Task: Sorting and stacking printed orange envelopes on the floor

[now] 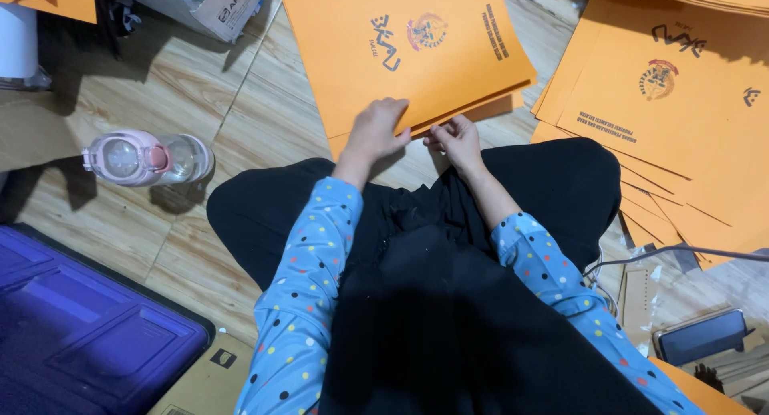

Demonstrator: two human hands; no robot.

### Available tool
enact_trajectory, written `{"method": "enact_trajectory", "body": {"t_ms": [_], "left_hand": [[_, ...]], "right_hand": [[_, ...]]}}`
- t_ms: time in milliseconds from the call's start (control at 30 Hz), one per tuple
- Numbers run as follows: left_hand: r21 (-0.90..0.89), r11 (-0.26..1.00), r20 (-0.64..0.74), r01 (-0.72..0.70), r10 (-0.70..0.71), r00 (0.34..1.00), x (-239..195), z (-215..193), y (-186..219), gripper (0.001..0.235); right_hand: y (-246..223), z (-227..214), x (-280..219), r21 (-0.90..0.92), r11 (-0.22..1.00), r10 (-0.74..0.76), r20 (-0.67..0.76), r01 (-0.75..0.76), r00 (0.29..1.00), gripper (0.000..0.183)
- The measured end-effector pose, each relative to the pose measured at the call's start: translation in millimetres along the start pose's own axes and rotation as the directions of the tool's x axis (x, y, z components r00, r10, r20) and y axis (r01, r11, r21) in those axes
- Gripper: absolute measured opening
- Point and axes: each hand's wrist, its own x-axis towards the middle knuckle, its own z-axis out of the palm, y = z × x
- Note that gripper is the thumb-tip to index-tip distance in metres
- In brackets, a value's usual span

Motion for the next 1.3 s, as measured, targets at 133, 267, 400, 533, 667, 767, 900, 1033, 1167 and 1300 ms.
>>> {"method": "enact_trajectory", "body": {"t_ms": [133,267,400,533,667,767,900,1033,1167,1300], "left_hand": [[0.697,0.716,-0.353,0.040,0.293,0.889,-8.8,31.7,21.4,0.027],[0.697,0.715,-0.432,0.057,0.356,0.829,0.7,60.0,4.8,0.003],[0.700,0.712,-0.452,0.049,0.389,0.803,-5.9,49.3,2.4,0.010],[0.688,0.722,-0.476,0.069,0.378,0.794,-8.6,46.8,6.9,0.014],[0.690,0.713,-0.511,0.124,0.360,0.781,-9.8,41.0,12.0,0.010],[0.696,0.700,-0.524,0.160,0.342,0.780,-9.1,38.7,11.5,0.010],[0.651,0.744,-0.503,0.148,0.277,0.819,-5.9,42.6,3.3,0.010],[0.485,0.861,-0.462,0.157,0.100,0.881,-2.5,41.2,-1.8,0.010],[0.381,0.905,-0.346,0.191,-0.052,0.937,12.0,23.8,0.1,0.027],[0.190,0.929,0.023,0.318,-0.328,0.944,40.6,22.4,-23.4,0.033]], "right_hand": [[-4.5,3.6,-3.7,0.041,0.993,0.118,-0.095,-0.114,0.988,0.008],[-3.5,-22.1,-13.3,-0.679,0.726,-0.045,-0.208,-0.111,0.977,0.030],[-48.1,-7.7,-30.3,-0.882,0.370,-0.488,0.082,0.291,0.869,0.017],[-43.5,3.9,-11.0,-0.769,-0.217,-0.547,0.606,0.601,0.578,0.050],[-2.5,-11.5,35.1,-0.690,-0.396,-0.490,0.717,0.605,0.497,0.021],[-5.5,-14.7,43.2,-0.641,-0.509,-0.504,0.763,0.575,0.405,0.008],[-2.1,-17.5,52.1,-0.641,-0.496,-0.516,0.760,0.586,0.394,0.007],[3.4,-17.5,68.0,-0.684,-0.412,-0.492,0.723,0.602,0.485,0.007],[-17.6,-5.3,75.4,-0.724,-0.400,-0.382,0.690,0.562,0.615,0.006],[-50.5,16.0,78.0,-0.817,-0.218,-0.049,0.556,0.534,0.830,0.018]]}}
